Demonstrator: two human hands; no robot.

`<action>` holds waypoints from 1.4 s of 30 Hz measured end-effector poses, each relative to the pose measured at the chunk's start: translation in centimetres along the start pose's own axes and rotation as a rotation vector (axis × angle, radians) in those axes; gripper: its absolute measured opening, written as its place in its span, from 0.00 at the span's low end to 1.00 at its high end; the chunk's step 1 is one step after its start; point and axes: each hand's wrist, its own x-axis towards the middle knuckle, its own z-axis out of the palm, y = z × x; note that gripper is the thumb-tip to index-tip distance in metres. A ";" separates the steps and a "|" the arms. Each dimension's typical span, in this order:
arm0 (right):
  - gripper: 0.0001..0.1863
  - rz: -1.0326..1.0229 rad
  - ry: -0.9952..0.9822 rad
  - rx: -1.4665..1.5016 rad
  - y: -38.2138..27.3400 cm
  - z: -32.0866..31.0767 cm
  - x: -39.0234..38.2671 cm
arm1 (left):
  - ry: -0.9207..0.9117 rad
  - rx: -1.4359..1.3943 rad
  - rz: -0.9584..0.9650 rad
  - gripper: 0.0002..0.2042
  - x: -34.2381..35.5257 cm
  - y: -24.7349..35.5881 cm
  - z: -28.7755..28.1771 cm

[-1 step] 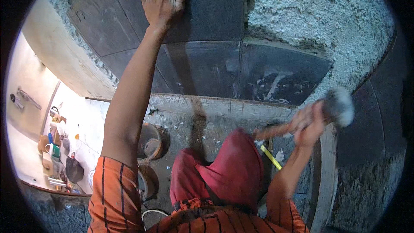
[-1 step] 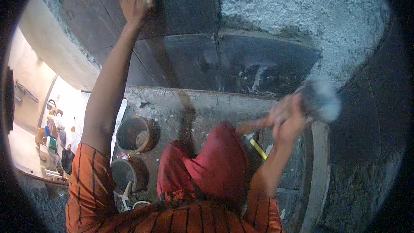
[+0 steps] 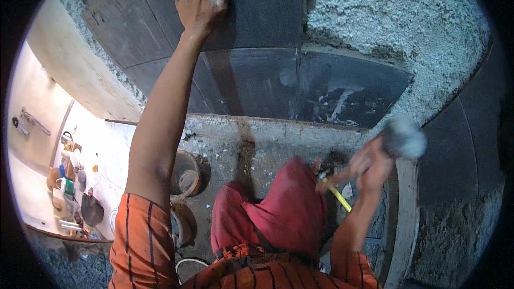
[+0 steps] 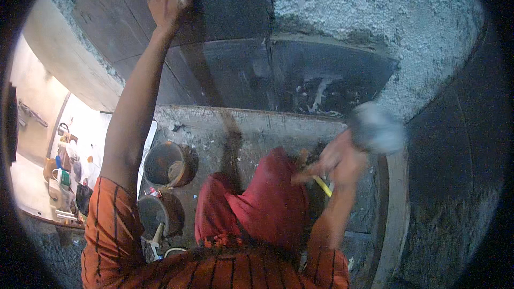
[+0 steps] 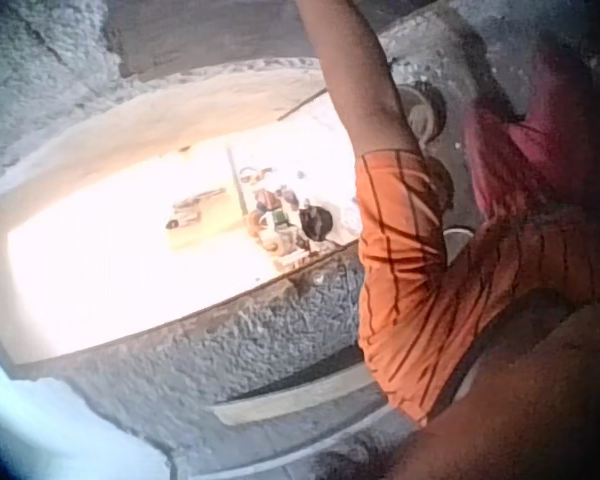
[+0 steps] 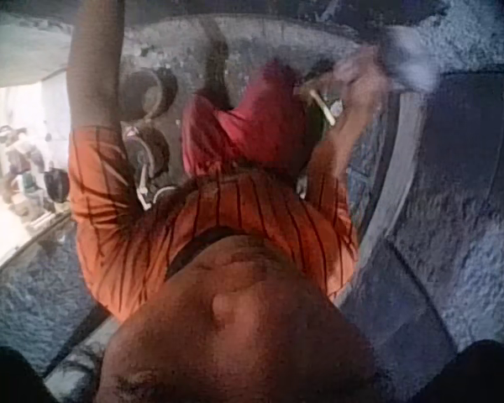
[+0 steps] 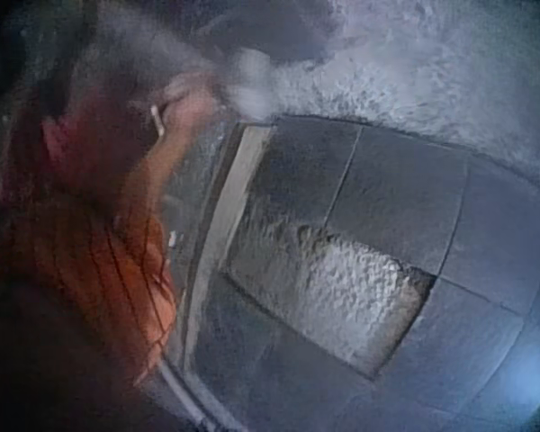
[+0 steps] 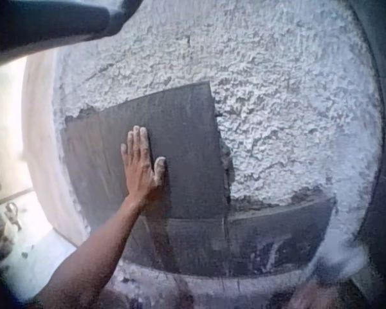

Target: The person installs dark grey tiles on a curved wall section. They use a rubber mallet to tap tiles into place, a chisel to adjust gaps, and a cloth to wipe the surface. The person also uses a metal bar to check alignment.

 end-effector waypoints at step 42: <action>0.27 0.431 0.078 -1.159 14.5 -20.6 -17.8 | -1.400 -1.129 -0.968 0.18 -51.5 12.4 -26.4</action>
